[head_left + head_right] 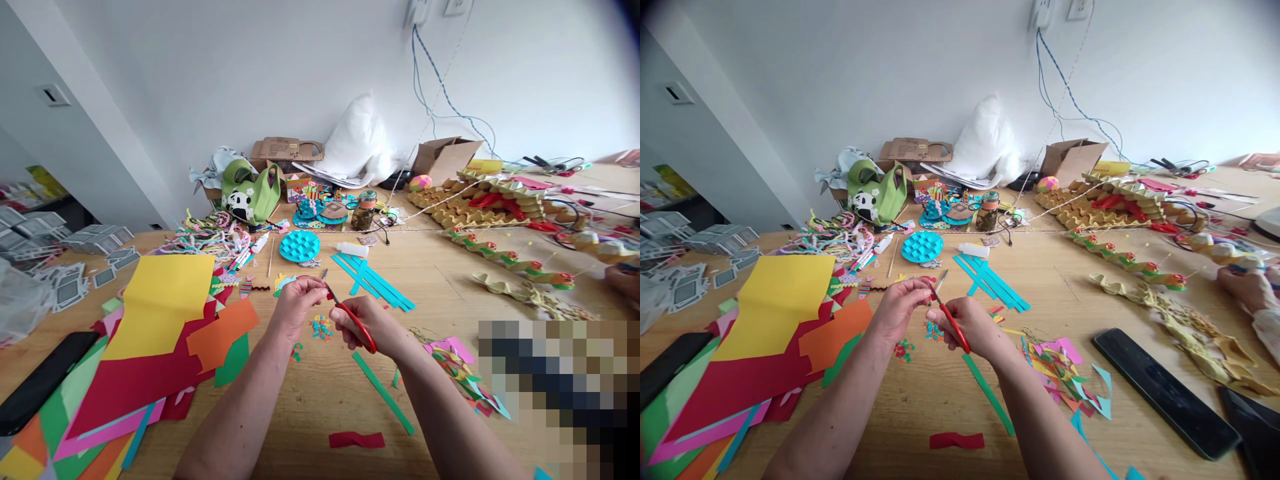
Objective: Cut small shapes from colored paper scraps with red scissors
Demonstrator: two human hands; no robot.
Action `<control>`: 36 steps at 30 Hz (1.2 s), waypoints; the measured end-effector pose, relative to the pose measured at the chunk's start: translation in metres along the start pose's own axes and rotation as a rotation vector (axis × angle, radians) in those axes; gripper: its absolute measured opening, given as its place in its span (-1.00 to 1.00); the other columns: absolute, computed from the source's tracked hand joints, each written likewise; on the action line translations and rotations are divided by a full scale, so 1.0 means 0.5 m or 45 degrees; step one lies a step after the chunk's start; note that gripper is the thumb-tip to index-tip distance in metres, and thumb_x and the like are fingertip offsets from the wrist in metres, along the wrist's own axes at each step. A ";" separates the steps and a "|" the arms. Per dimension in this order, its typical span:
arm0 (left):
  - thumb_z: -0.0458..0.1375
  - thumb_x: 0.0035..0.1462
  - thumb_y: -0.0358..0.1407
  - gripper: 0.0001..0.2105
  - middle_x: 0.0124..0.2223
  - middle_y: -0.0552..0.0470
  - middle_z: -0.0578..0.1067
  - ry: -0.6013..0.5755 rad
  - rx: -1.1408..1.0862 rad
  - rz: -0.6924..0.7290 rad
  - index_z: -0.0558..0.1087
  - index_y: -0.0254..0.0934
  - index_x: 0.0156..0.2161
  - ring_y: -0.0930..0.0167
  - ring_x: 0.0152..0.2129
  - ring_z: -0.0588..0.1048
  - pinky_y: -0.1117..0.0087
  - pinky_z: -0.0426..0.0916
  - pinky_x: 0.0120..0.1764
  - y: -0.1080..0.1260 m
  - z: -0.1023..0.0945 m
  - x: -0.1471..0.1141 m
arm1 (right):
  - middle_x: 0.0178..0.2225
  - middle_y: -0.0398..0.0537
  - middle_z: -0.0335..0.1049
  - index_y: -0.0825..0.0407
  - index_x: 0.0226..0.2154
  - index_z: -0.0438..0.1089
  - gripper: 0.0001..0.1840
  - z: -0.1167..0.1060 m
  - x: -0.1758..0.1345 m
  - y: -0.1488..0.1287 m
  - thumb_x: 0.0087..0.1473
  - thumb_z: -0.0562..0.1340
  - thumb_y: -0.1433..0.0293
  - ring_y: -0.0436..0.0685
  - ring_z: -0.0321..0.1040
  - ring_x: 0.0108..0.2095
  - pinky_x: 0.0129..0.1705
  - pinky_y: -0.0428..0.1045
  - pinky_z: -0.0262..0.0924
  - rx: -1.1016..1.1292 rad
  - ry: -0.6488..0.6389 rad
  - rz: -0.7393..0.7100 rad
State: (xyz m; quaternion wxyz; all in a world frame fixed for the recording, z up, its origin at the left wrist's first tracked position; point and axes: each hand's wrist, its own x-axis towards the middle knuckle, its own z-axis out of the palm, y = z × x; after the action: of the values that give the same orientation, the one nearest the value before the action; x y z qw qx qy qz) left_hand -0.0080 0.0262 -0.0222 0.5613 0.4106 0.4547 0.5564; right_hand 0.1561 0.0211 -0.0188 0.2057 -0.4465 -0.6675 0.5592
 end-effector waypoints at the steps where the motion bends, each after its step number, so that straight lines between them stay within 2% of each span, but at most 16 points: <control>1: 0.28 -0.23 -0.34 -0.91 -0.28 -0.05 0.46 0.001 -0.002 -0.002 0.50 -0.35 -0.55 0.47 -0.41 0.38 0.46 0.25 -0.39 0.001 0.000 0.000 | -0.69 -0.14 0.31 0.08 -0.57 0.26 -0.51 0.000 0.000 0.000 0.01 0.21 -0.01 -0.04 0.29 -0.70 -0.73 -0.22 0.02 0.005 0.000 0.000; 11: 0.27 -0.21 -0.36 -0.93 -0.29 -0.02 0.47 -0.001 -0.041 -0.009 0.51 -0.34 -0.53 0.54 -0.51 0.35 0.47 0.25 -0.40 0.004 0.000 -0.003 | -0.70 -0.16 0.29 0.08 -0.58 0.25 -0.51 0.002 -0.004 -0.003 -0.01 0.22 -0.01 -0.05 0.28 -0.71 -0.73 -0.21 0.04 0.013 0.001 0.023; 36: 0.26 -0.22 -0.34 -0.91 -0.25 -0.07 0.50 -0.013 -0.035 -0.038 0.50 -0.36 -0.54 0.48 -0.44 0.39 0.45 0.28 -0.39 0.013 -0.005 -0.002 | -0.71 -0.17 0.29 0.06 -0.59 0.23 -0.50 -0.001 -0.007 -0.003 -0.05 0.22 -0.04 -0.04 0.24 -0.73 -0.71 -0.17 0.05 -0.052 0.011 0.072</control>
State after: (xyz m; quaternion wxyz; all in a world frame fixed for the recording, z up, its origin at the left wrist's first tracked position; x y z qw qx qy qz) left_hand -0.0122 0.0252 -0.0165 0.5776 0.3988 0.4501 0.5520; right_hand 0.1578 0.0186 -0.0164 0.1836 -0.4715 -0.6651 0.5492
